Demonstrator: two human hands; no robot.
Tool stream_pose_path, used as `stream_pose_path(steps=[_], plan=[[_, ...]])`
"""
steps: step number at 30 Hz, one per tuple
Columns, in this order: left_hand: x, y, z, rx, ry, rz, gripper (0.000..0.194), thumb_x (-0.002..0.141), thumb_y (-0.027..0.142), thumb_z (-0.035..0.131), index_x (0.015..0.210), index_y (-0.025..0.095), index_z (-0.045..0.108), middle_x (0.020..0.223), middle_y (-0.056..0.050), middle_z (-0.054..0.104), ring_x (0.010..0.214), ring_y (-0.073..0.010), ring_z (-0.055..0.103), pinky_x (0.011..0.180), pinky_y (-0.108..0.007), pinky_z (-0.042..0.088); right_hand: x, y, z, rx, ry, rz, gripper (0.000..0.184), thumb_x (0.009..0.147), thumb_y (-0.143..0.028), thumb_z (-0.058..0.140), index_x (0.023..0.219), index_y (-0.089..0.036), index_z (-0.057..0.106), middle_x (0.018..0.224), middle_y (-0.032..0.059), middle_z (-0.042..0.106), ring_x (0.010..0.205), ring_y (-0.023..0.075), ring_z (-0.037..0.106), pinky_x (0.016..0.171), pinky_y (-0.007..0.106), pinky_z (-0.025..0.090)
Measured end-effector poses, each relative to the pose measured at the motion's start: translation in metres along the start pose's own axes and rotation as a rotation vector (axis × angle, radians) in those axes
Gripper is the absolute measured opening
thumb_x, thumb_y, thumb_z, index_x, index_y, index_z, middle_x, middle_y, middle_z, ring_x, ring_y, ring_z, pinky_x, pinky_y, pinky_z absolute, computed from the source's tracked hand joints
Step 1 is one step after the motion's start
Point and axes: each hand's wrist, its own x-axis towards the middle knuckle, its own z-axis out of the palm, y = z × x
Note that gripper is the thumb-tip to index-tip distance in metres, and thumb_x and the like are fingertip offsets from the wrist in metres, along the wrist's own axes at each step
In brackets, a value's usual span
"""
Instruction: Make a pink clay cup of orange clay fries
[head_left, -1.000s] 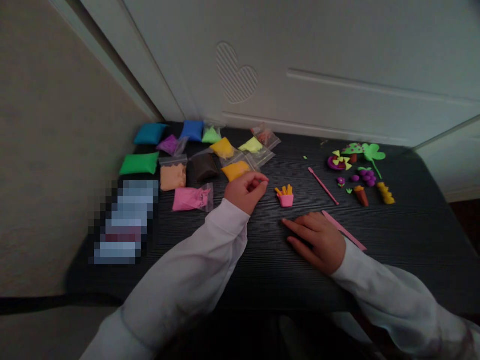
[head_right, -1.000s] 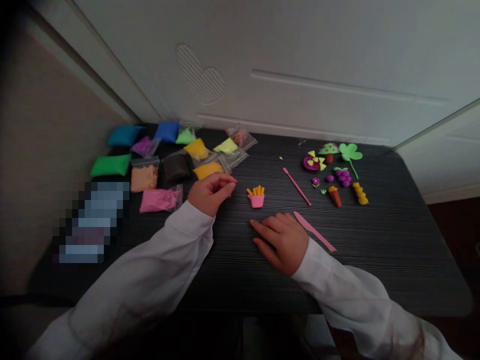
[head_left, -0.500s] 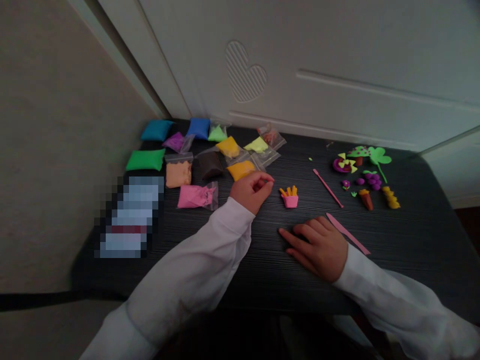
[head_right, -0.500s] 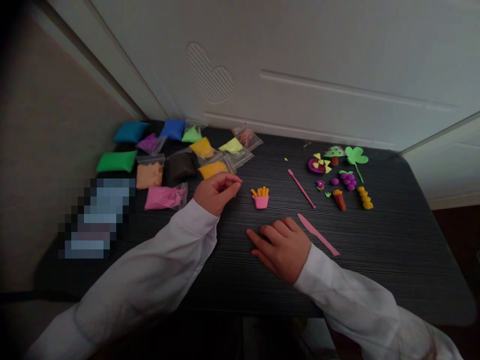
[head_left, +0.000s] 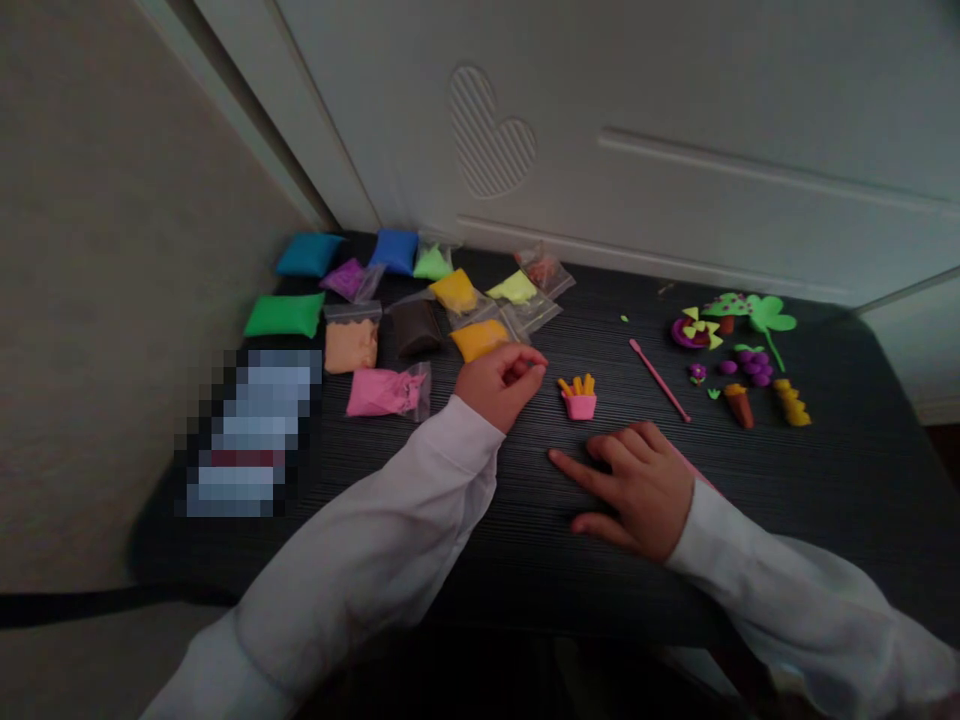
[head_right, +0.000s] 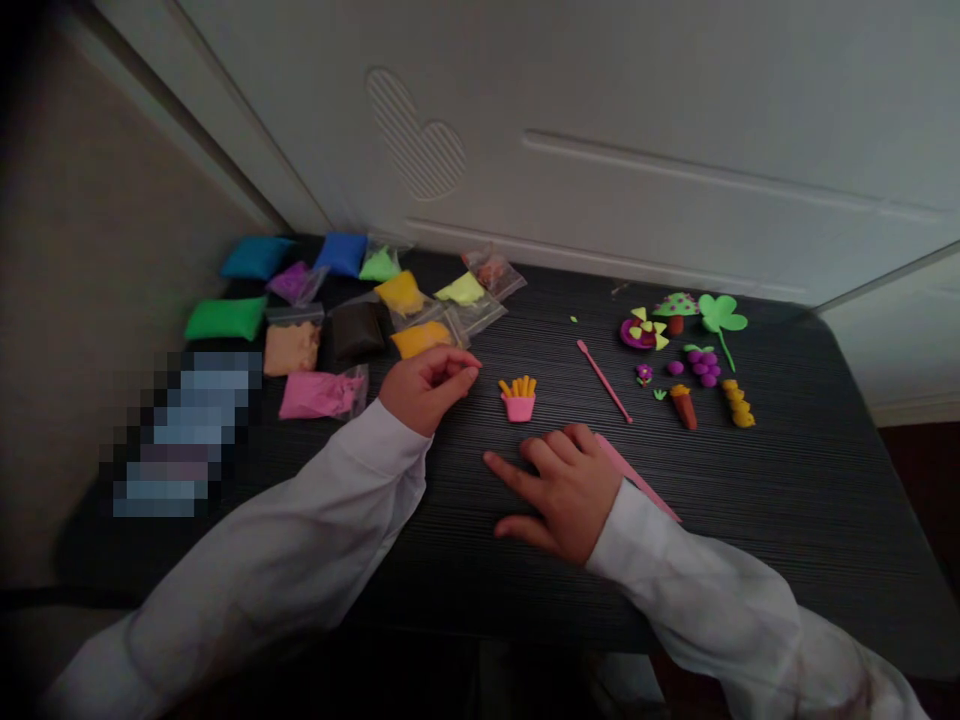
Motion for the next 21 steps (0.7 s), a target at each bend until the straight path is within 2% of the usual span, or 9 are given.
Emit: stream_pose_path(steps=[6,10,14,18,21], plan=[[-0.0002,-0.0001,-0.0003,-0.015,-0.007,-0.018,0.016,0.07,0.029,0.054,0.079,0.017,0.061,0.056,0.003,0.053,0.05,-0.0083,0.047,0.048,-0.021,0.036,-0.0007,0.0006,0.0005,0.054,-0.028,-0.036,0.062,0.076,-0.063,0.035,0.126,-0.028,0.041,0.093,0.007,0.057,0.079,0.0205,0.045,0.073,0.038,0.028],[-0.0007,0.0,0.0,-0.004,-0.009,-0.026,0.016,0.07,0.028,0.055,0.079,0.017,0.061,0.057,0.003,0.053,0.051,-0.0084,0.047,0.048,-0.021,0.036,-0.0005,0.0021,0.0007,0.021,-0.033,0.05,0.061,0.077,-0.062,0.035,0.127,-0.027,0.041,0.097,0.0093,0.055,0.082,0.0219,0.044,0.074,0.039,0.029],[-0.0011,0.0003,-0.0003,0.0,-0.017,-0.02,0.016,0.071,0.028,0.054,0.08,0.016,0.061,0.058,0.003,0.053,0.051,-0.0082,0.047,0.049,-0.021,0.036,-0.0006,-0.0002,0.0025,0.076,-0.035,0.005,0.061,0.075,-0.064,0.036,0.126,-0.031,0.041,0.097,0.0076,0.055,0.081,0.0216,0.045,0.074,0.039,0.029],[-0.0012,0.0014,-0.001,0.013,-0.017,-0.02,0.016,0.071,0.028,0.054,0.079,0.016,0.061,0.057,0.003,0.053,0.052,-0.0086,0.047,0.049,-0.021,0.037,0.0001,-0.0003,0.0021,0.032,-0.049,0.09,0.061,0.077,-0.062,0.034,0.128,-0.028,0.04,0.099,0.0102,0.054,0.082,0.0233,0.044,0.074,0.04,0.029],[-0.0011,0.0032,-0.0015,0.018,-0.021,-0.027,0.016,0.071,0.027,0.054,0.079,0.016,0.061,0.057,0.002,0.053,0.052,-0.0086,0.047,0.05,-0.021,0.037,0.0009,0.0003,0.001,0.065,-0.072,0.024,0.061,0.077,-0.063,0.033,0.128,-0.03,0.038,0.1,0.0093,0.054,0.083,0.0229,0.045,0.074,0.039,0.029]])
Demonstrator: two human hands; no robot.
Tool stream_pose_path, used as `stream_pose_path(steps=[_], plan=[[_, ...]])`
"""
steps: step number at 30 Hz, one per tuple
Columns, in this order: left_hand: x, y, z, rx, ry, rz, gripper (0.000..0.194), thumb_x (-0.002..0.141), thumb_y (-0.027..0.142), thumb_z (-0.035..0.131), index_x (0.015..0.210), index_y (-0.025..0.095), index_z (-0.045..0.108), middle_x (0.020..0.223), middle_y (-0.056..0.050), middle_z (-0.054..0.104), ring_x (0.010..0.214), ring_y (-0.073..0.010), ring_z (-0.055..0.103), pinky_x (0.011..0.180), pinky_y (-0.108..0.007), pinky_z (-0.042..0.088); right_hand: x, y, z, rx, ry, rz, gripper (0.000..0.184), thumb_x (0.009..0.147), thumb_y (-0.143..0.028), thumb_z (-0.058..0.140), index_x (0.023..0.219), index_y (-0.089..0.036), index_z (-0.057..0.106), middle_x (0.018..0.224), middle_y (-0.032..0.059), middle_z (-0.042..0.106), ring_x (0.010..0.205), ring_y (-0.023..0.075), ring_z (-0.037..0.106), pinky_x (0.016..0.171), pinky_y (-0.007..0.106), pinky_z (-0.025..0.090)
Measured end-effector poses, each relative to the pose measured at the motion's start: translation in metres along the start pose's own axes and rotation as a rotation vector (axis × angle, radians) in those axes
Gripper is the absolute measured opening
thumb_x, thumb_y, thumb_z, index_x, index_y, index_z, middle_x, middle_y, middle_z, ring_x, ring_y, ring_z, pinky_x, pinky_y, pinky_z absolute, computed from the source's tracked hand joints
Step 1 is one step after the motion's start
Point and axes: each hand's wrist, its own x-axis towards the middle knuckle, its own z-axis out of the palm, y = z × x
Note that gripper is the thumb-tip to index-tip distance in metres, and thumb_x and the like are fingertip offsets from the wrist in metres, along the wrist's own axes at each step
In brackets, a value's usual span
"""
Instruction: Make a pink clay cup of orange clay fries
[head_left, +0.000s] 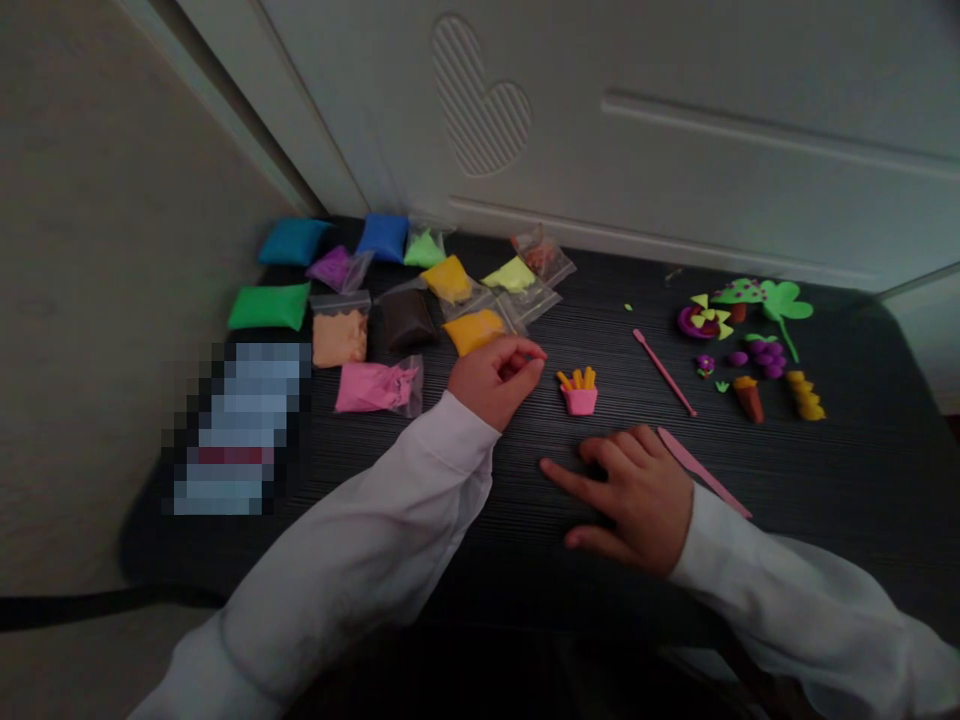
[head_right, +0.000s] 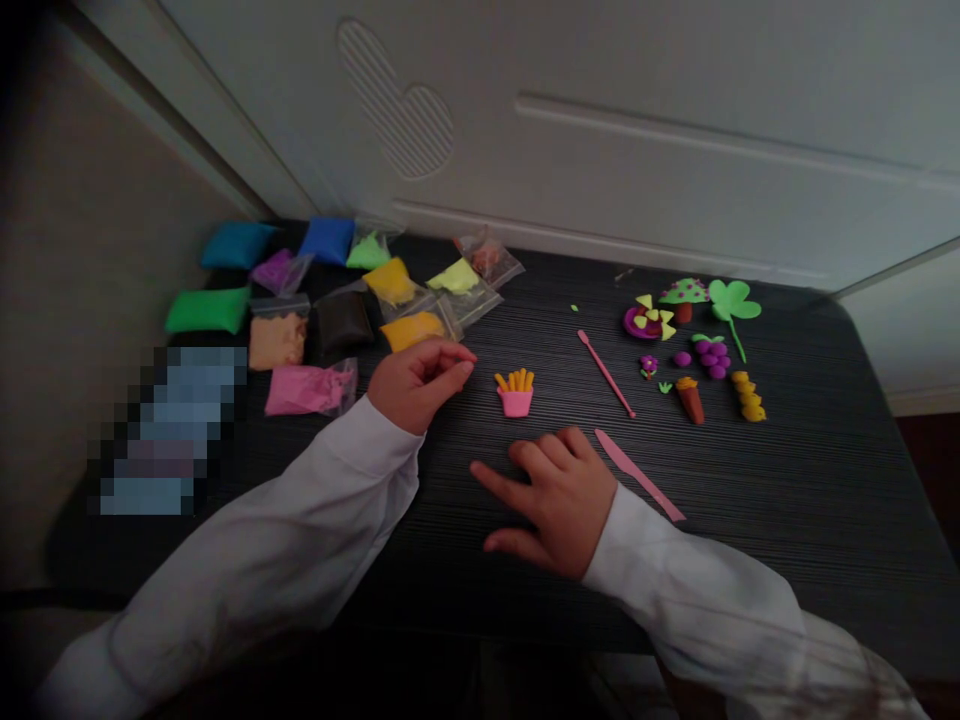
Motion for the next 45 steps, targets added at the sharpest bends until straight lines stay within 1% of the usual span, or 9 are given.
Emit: stream_pose_path(steps=[5,11,17,26,29,34,38,42,45], plan=[[0.0,0.001,0.0,0.013,0.007,0.006,0.016,0.071,0.027,0.054,0.079,0.016,0.061,0.057,0.003,0.053,0.052,-0.0084,0.047,0.051,-0.021,0.037,0.0,-0.002,-0.001,-0.036,0.024,0.07,0.062,0.077,-0.063,0.033,0.128,-0.027,0.039,0.099,0.0108,0.054,0.082,0.0232,0.044,0.072,0.038,0.028],[0.0,-0.003,0.001,0.016,0.005,0.016,0.016,0.071,0.027,0.054,0.079,0.016,0.061,0.057,0.003,0.053,0.052,-0.008,0.046,0.05,-0.021,0.037,-0.001,-0.007,0.0,0.015,-0.014,0.012,0.064,0.076,-0.065,0.03,0.13,-0.03,0.035,0.101,0.0084,0.052,0.083,0.0222,0.043,0.073,0.038,0.029],[0.0,-0.001,0.001,0.012,0.008,0.002,0.016,0.071,0.027,0.054,0.079,0.016,0.062,0.056,0.003,0.052,0.051,-0.0077,0.046,0.049,-0.02,0.036,-0.003,-0.003,0.005,0.074,0.097,0.093,0.066,0.074,-0.063,0.038,0.129,-0.026,0.038,0.092,0.0084,0.05,0.08,0.0218,0.041,0.071,0.038,0.031],[0.001,-0.001,0.001,0.015,-0.001,0.02,0.015,0.071,0.026,0.054,0.078,0.015,0.061,0.055,0.003,0.051,0.053,-0.0077,0.046,0.05,-0.02,0.036,-0.006,0.002,0.004,0.293,0.144,0.07,0.047,0.083,-0.043,0.038,0.125,-0.022,0.044,0.087,0.0063,0.05,0.077,0.0183,0.042,0.068,0.034,0.031],[0.0,0.0,0.001,0.018,0.004,0.017,0.014,0.071,0.024,0.054,0.078,0.015,0.061,0.055,0.004,0.052,0.052,-0.0074,0.046,0.05,-0.02,0.036,-0.003,-0.001,0.002,0.18,0.112,0.111,0.048,0.085,-0.042,0.036,0.127,-0.021,0.041,0.089,0.0071,0.052,0.079,0.0194,0.043,0.07,0.036,0.03],[0.0,0.001,0.0,0.028,0.005,0.025,0.014,0.071,0.025,0.054,0.078,0.015,0.062,0.055,0.004,0.052,0.053,-0.0075,0.047,0.051,-0.02,0.036,0.003,-0.005,0.006,-0.075,0.085,0.126,0.063,0.078,-0.061,0.031,0.132,-0.028,0.032,0.099,0.0097,0.052,0.083,0.0236,0.043,0.075,0.041,0.028],[0.0,0.001,0.001,0.023,0.017,0.03,0.013,0.07,0.024,0.054,0.077,0.015,0.062,0.056,0.004,0.052,0.052,-0.007,0.046,0.05,-0.02,0.036,0.003,-0.009,0.011,-0.109,0.056,0.135,0.067,0.076,-0.066,0.027,0.132,-0.029,0.031,0.103,0.0107,0.051,0.085,0.0247,0.043,0.075,0.04,0.027],[0.0,0.002,0.001,0.015,0.01,0.017,0.013,0.07,0.023,0.054,0.076,0.015,0.062,0.054,0.004,0.05,0.051,-0.0066,0.044,0.05,-0.019,0.035,0.002,-0.012,0.01,-0.072,0.005,0.054,0.066,0.076,-0.067,0.025,0.132,-0.032,0.03,0.106,0.009,0.051,0.087,0.0236,0.044,0.078,0.039,0.026],[0.0,0.002,0.001,0.025,0.021,0.013,0.013,0.07,0.023,0.055,0.077,0.015,0.062,0.055,0.004,0.05,0.051,-0.0066,0.044,0.05,-0.019,0.035,0.002,-0.01,0.01,-0.095,0.03,0.111,0.067,0.075,-0.068,0.026,0.132,-0.033,0.029,0.108,0.0102,0.05,0.087,0.0248,0.044,0.077,0.04,0.026]])
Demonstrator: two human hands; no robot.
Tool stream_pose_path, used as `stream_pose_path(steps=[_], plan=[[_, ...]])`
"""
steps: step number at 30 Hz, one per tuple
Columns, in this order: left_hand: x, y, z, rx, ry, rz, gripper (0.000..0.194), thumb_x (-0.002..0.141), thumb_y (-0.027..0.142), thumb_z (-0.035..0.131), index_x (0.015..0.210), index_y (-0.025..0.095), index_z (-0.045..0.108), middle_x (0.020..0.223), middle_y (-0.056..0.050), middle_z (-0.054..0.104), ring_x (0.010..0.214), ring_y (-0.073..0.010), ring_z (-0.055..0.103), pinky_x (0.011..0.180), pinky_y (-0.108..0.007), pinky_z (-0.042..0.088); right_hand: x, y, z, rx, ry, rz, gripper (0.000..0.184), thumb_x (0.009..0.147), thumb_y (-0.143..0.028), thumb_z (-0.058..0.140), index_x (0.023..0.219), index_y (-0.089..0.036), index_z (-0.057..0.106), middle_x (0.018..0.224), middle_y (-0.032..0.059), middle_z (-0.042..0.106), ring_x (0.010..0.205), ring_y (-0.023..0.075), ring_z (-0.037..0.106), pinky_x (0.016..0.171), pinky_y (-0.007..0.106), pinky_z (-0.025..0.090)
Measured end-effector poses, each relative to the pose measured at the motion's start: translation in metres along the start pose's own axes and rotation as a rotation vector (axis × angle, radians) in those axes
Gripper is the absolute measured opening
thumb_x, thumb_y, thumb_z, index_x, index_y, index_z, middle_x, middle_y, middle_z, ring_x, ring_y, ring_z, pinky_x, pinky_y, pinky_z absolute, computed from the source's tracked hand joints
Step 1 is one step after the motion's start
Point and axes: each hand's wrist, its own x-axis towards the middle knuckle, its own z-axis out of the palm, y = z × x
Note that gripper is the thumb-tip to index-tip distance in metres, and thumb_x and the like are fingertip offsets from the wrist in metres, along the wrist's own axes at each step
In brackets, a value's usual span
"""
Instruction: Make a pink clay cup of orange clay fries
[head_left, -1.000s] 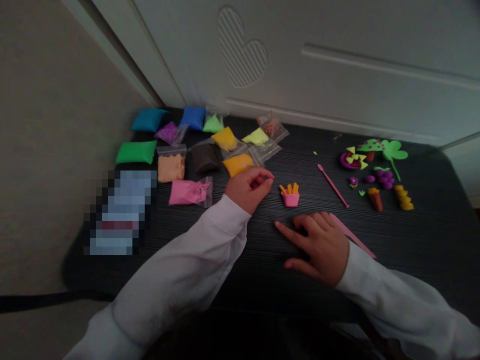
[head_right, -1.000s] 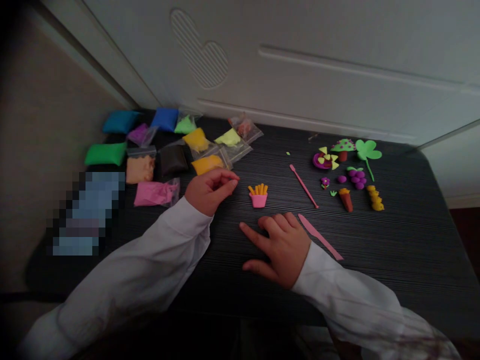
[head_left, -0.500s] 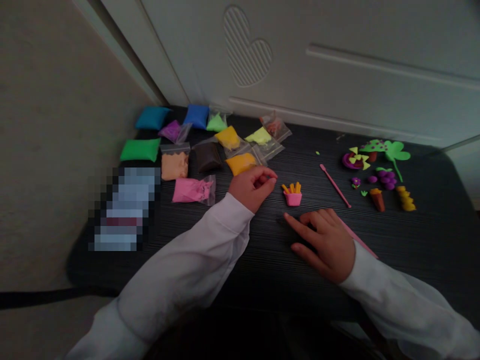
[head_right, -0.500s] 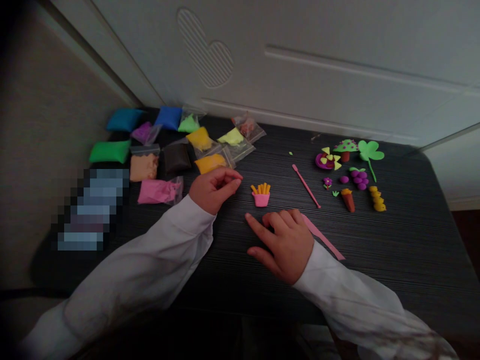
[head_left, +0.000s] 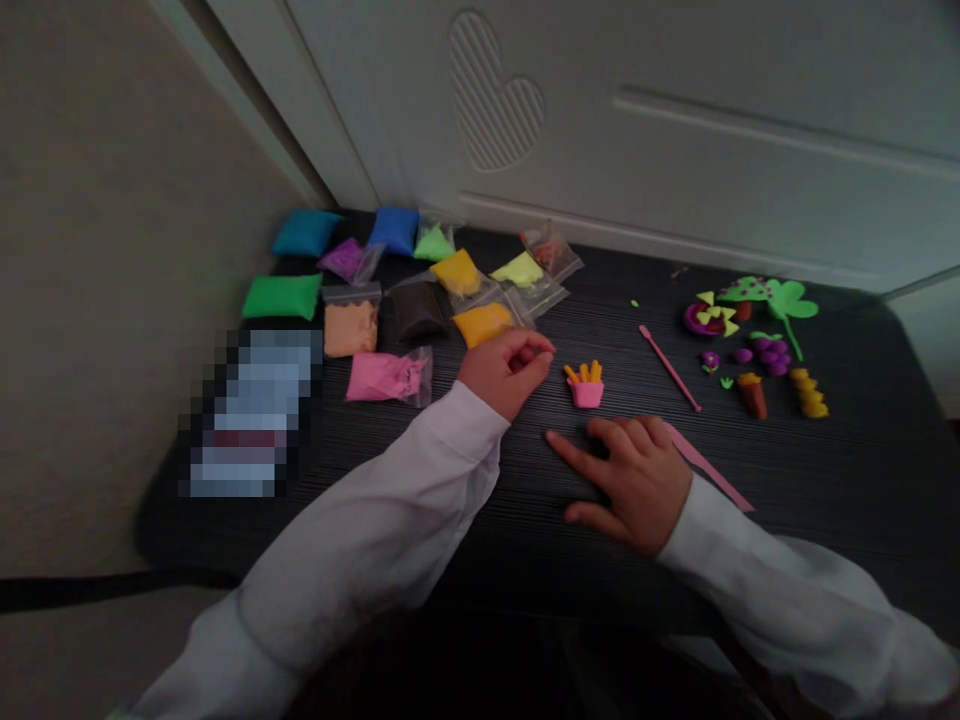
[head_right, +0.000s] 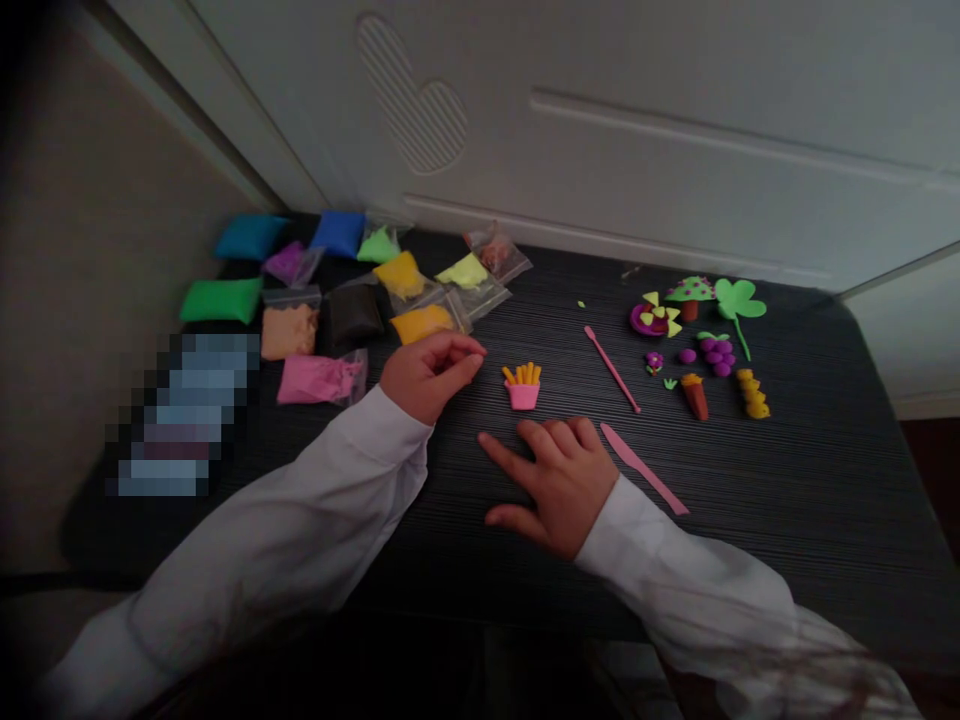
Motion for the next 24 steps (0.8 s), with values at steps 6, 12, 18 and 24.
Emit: stream_pose_path(steps=[6,12,18,24], plan=[[-0.0002,-0.0003,-0.0002,-0.015,-0.012,0.006,0.014,0.07,0.024,0.054,0.078,0.015,0.061,0.055,0.004,0.05,0.051,-0.0069,0.045,0.049,-0.02,0.035,-0.0017,0.0018,0.0003,0.028,-0.011,-0.051,0.068,0.074,-0.069,0.026,0.132,-0.033,0.03,0.109,0.0095,0.05,0.09,0.0249,0.044,0.078,0.04,0.025],[-0.0009,-0.001,-0.0004,0.005,-0.005,0.028,0.014,0.071,0.025,0.053,0.078,0.016,0.061,0.057,0.004,0.053,0.051,-0.007,0.045,0.049,-0.02,0.036,-0.0023,0.0029,-0.0002,-0.004,0.019,-0.02,0.067,0.073,-0.07,0.028,0.13,-0.035,0.031,0.109,0.0102,0.05,0.087,0.0248,0.044,0.075,0.04,0.026],[-0.0004,-0.0022,-0.0001,0.01,-0.009,0.031,0.015,0.071,0.026,0.053,0.079,0.016,0.061,0.057,0.003,0.053,0.052,-0.0079,0.047,0.05,-0.02,0.037,-0.003,0.0014,-0.0044,-0.001,0.007,0.015,0.065,0.074,-0.068,0.03,0.13,-0.035,0.032,0.114,0.0117,0.05,0.091,0.0266,0.046,0.076,0.042,0.028],[-0.0001,-0.0006,-0.0008,0.002,-0.023,0.017,0.014,0.071,0.025,0.053,0.078,0.015,0.061,0.055,0.004,0.051,0.052,-0.0081,0.047,0.05,-0.02,0.036,-0.0049,-0.0015,0.0052,0.029,0.147,-0.048,0.062,0.073,-0.069,0.032,0.126,-0.037,0.037,0.138,0.008,0.031,0.122,0.0302,0.029,0.094,0.054,0.015]])
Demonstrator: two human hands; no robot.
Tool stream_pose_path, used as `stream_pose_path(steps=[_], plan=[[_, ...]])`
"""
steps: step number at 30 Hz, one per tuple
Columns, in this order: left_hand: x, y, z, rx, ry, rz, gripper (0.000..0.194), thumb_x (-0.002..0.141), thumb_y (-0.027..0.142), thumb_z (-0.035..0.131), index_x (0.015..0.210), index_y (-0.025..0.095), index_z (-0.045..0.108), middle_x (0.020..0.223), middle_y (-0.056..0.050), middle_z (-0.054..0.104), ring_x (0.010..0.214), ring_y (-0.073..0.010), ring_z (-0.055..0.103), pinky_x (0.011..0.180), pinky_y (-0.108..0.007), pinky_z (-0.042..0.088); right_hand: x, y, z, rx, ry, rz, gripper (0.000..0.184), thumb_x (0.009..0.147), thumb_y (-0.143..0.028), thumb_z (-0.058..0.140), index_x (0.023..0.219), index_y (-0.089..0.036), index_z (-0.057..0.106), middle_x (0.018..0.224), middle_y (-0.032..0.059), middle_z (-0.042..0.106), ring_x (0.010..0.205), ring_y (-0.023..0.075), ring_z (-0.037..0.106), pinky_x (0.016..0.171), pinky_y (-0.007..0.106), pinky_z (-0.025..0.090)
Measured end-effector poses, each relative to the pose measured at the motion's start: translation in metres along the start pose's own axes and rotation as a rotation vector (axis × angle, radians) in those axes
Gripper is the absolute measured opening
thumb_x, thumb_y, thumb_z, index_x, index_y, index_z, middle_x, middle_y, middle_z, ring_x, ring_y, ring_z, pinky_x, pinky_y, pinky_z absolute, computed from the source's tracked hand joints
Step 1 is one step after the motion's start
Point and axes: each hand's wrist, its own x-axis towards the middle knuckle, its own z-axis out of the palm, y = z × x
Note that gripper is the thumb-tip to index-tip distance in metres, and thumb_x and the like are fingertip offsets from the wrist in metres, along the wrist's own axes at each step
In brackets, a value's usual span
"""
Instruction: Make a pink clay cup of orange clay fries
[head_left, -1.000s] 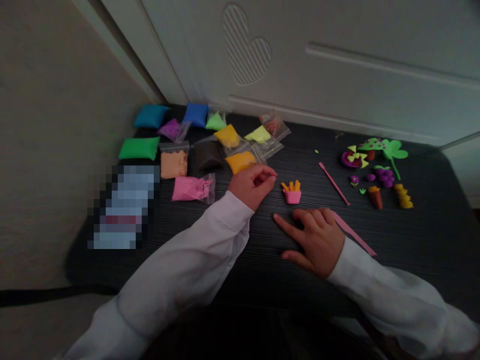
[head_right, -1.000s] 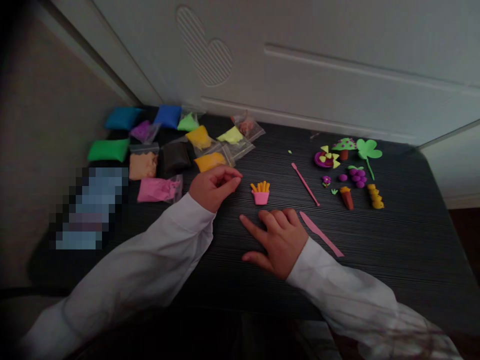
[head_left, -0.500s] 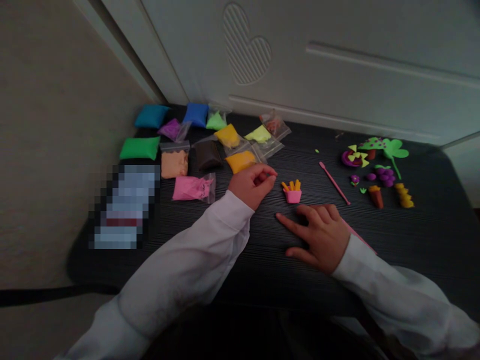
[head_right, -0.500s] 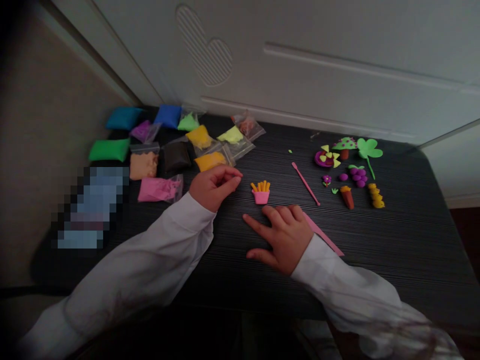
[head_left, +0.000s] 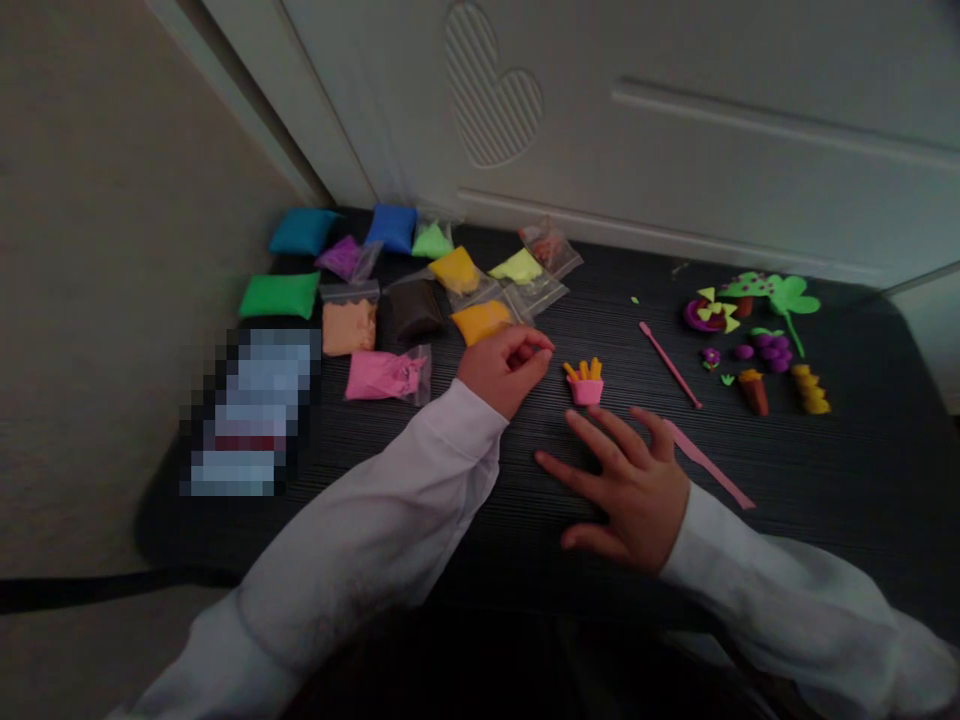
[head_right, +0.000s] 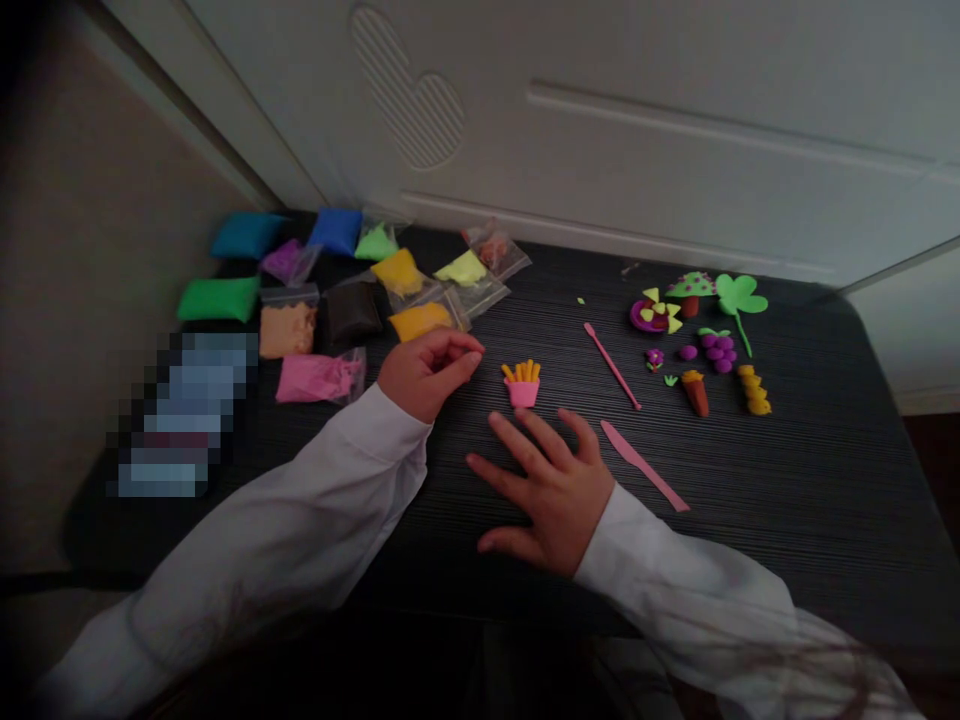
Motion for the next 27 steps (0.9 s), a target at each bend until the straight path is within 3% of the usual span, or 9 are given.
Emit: stream_pose_path(steps=[4,7,11,14,19,24,27], plan=[[-0.0002,-0.0006,0.0007,0.018,0.017,0.012,0.015,0.071,0.025,0.054,0.079,0.015,0.061,0.056,0.003,0.053,0.054,-0.0083,0.048,0.051,-0.021,0.037,0.0004,0.0004,0.0019,-0.026,0.021,0.049,0.064,0.072,-0.068,0.036,0.126,-0.033,0.039,0.14,0.0108,0.028,0.127,0.0321,0.022,0.096,0.058,0.007],[-0.0003,-0.0011,0.0011,0.024,0.016,0.017,0.015,0.071,0.026,0.053,0.079,0.015,0.061,0.057,0.003,0.053,0.054,-0.0083,0.048,0.051,-0.021,0.037,0.0006,-0.0003,-0.0005,0.003,-0.018,-0.023,0.065,0.072,-0.068,0.036,0.128,-0.034,0.036,0.14,0.0091,0.029,0.127,0.0308,0.024,0.097,0.058,0.007],[-0.0007,-0.0012,0.0012,0.021,0.016,0.022,0.015,0.071,0.026,0.053,0.079,0.016,0.061,0.057,0.003,0.053,0.054,-0.0084,0.048,0.051,-0.02,0.037,0.0017,-0.0003,-0.0051,-0.028,-0.026,0.062,0.064,0.073,-0.066,0.037,0.128,-0.032,0.037,0.141,0.0128,0.026,0.128,0.0333,0.021,0.095,0.061,0.006],[-0.0008,-0.0016,0.0011,0.013,0.011,0.02,0.015,0.071,0.026,0.053,0.079,0.016,0.061,0.057,0.003,0.053,0.053,-0.0083,0.047,0.05,-0.02,0.037,0.0021,-0.0003,-0.0058,0.006,-0.083,-0.01,0.065,0.074,-0.066,0.033,0.129,-0.033,0.033,0.141,0.0117,0.026,0.128,0.031,0.021,0.096,0.059,0.007],[-0.0006,-0.0022,0.0013,0.013,0.019,0.019,0.015,0.071,0.027,0.053,0.078,0.016,0.061,0.057,0.003,0.054,0.053,-0.0083,0.048,0.051,-0.021,0.037,0.0016,0.0016,-0.0015,-0.036,0.014,0.073,0.066,0.072,-0.067,0.038,0.127,-0.033,0.037,0.141,0.0121,0.025,0.128,0.0338,0.02,0.096,0.061,0.005],[-0.0004,-0.0011,0.0014,0.0,0.019,0.013,0.015,0.071,0.026,0.053,0.077,0.016,0.061,0.055,0.003,0.053,0.053,-0.0082,0.048,0.051,-0.021,0.037,0.0016,-0.0005,-0.0045,-0.002,-0.073,0.001,0.065,0.074,-0.067,0.033,0.129,-0.034,0.033,0.141,0.0114,0.025,0.129,0.0303,0.019,0.097,0.059,0.007],[-0.0003,-0.0004,0.0011,0.008,0.023,0.016,0.014,0.071,0.026,0.053,0.077,0.016,0.061,0.055,0.003,0.053,0.054,-0.0085,0.048,0.052,-0.021,0.038,0.002,-0.0013,-0.0045,-0.036,-0.016,0.072,0.065,0.073,-0.067,0.035,0.128,-0.032,0.036,0.141,0.0126,0.025,0.128,0.0328,0.02,0.096,0.061,0.006]])
